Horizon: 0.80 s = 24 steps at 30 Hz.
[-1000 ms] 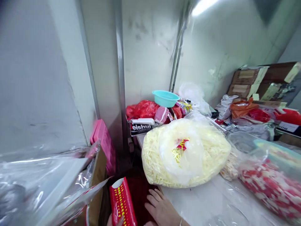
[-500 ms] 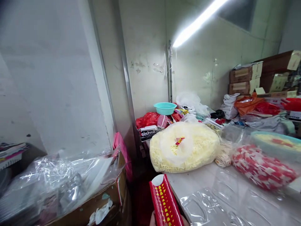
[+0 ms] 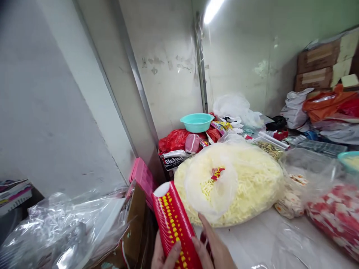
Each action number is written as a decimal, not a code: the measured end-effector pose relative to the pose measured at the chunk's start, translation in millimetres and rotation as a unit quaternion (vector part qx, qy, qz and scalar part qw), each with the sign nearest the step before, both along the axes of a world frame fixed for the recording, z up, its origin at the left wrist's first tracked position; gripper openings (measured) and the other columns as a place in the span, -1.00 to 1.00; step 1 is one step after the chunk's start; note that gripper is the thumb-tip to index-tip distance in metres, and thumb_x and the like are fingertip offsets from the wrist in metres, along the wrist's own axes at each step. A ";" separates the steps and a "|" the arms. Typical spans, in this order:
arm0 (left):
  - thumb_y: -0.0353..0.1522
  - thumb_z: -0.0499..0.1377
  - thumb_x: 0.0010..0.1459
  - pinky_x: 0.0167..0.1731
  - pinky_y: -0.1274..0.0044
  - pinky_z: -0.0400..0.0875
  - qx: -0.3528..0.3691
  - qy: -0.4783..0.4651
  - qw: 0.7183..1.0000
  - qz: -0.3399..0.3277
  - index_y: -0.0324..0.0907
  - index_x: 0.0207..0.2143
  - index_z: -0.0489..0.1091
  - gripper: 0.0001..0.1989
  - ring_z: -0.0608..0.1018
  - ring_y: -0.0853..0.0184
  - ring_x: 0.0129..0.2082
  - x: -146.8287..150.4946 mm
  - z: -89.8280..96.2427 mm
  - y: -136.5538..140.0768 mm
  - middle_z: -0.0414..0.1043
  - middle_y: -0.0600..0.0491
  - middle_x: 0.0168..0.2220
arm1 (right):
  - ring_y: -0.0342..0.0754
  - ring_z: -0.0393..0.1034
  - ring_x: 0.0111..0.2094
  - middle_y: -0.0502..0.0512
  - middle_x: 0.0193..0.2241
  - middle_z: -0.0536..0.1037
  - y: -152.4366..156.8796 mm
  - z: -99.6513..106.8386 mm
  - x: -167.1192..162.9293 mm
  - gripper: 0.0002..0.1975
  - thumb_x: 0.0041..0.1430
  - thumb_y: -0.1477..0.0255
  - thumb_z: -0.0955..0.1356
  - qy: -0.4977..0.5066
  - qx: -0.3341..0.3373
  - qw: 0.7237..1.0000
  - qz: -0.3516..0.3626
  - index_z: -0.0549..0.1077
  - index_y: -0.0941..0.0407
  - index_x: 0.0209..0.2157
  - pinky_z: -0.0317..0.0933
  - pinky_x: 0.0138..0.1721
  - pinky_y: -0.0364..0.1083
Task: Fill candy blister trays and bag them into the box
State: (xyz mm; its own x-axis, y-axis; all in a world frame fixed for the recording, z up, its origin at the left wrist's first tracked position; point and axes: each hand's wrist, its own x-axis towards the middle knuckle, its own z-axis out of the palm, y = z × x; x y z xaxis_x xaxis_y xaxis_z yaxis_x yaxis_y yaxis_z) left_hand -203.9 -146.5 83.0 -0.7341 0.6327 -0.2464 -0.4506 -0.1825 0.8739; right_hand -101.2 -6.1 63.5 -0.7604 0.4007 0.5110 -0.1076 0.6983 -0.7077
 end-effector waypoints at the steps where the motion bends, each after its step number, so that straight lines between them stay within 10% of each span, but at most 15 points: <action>1: -0.15 0.33 -0.04 -0.17 0.40 0.48 0.006 0.004 1.000 0.026 0.16 0.19 0.12 -0.26 0.54 0.17 -0.11 -9.7 14.4 10.3 0.44 0.07 0.02 | 0.01 0.46 -0.13 0.16 -0.10 0.51 19.9 17.6 -13.8 -0.48 0.34 0.32 0.15 -0.008 0.038 0.999 -0.020 0.01 0.02 0.29 0.41 -0.10 -0.01; 5: -0.21 0.41 -0.18 -0.28 0.41 0.50 -0.001 -0.009 0.995 0.101 0.16 0.24 -0.01 -0.04 0.60 0.17 -0.27 -37.6 72.2 44.3 0.50 0.06 -0.08 | 0.12 0.36 -0.07 0.22 -0.19 0.51 107.2 68.9 -75.2 -0.67 0.34 0.31 0.17 -0.080 0.240 0.967 -0.044 0.42 0.13 -0.02 0.28 -0.03 0.15; 10: -0.28 0.41 -0.21 -0.40 0.45 0.46 -0.021 -0.069 0.996 -0.055 -0.14 0.08 0.28 -0.25 0.60 0.16 -0.39 -62.1 106.1 74.5 0.54 -0.09 -0.21 | 0.12 0.39 -0.14 0.13 -0.45 0.53 185.8 64.6 -103.3 -0.71 0.27 0.32 0.27 -0.206 0.336 0.919 0.002 0.51 0.13 -0.43 -0.05 0.18 0.25; 15: -0.35 0.32 -0.12 -0.34 0.50 0.43 -0.029 -0.147 0.968 -0.204 -0.26 -0.07 0.39 -0.50 0.58 0.26 -0.42 -89.9 122.6 115.0 0.55 -0.09 -0.29 | 0.05 0.41 -0.33 0.12 -0.53 0.52 214.8 69.3 -66.6 -0.60 0.31 0.28 0.21 -0.278 0.317 0.906 -0.032 0.51 0.13 -0.50 -0.11 0.17 0.23; 20: -0.35 0.18 0.02 -0.27 0.50 0.41 -0.069 -0.262 0.924 -0.271 -0.34 -0.15 0.40 -0.67 0.57 0.30 -0.41 -109.2 134.6 173.8 0.54 -0.11 -0.33 | 0.09 0.44 -0.40 0.21 -0.51 0.53 217.5 74.8 -34.7 -0.51 0.34 0.23 0.11 -0.382 0.251 0.887 -0.058 0.51 0.12 -0.48 0.16 -0.26 0.03; 24: -0.43 0.21 -0.08 -0.18 0.43 0.40 -0.064 -0.231 0.931 -0.276 -0.31 -0.18 0.39 -0.66 0.57 0.27 -0.38 -112.1 123.3 221.3 0.53 -0.10 -0.31 | 0.20 0.49 -0.34 0.28 -0.39 0.58 220.3 64.5 -20.8 -0.61 0.30 0.38 0.11 -0.456 0.165 0.867 -0.116 0.48 0.16 -0.08 0.18 -0.40 0.01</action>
